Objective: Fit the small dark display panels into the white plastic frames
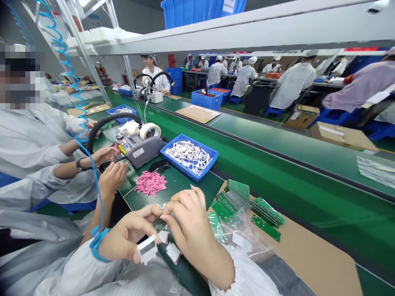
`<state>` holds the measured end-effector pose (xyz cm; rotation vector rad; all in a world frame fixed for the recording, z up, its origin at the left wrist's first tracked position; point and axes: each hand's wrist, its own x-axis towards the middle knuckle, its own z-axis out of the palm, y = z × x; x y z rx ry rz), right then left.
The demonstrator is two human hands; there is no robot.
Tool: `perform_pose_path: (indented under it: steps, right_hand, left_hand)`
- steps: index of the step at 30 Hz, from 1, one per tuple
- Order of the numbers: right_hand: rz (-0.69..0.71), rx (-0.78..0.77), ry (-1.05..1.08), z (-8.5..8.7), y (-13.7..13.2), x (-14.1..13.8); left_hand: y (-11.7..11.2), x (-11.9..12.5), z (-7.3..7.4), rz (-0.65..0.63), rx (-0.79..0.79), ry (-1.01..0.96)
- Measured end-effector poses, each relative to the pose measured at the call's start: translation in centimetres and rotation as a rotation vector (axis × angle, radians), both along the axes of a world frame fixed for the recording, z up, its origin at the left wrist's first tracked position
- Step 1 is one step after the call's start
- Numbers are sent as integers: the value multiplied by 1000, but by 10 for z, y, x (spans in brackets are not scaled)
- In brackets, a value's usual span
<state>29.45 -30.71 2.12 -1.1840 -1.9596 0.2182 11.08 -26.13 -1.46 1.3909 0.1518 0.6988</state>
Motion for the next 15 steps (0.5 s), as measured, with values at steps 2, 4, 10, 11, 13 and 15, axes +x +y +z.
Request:
perform_pose_path:
  steps: [2,4,10,11,13,15]
  right_hand:
    - [-8,23,29,-1,1,-1]
    - [-8,35,57,-1,1,-2]
    - [25,-10,78,0,2,-1]
    - [33,-23,76,-1,3,-1]
    - [54,-48,69,-3,5,0]
    - [72,-73,48,-6,6,-1]
  left_hand:
    - [0,-1,0,-6,-18,9]
    - [1,-2,0,-14,-16,12]
    - [3,-6,2,-13,7,55]
    - [3,-6,2,-10,9,66]
    - [2,-7,3,-3,13,85]
    - [0,-7,2,6,-3,97]
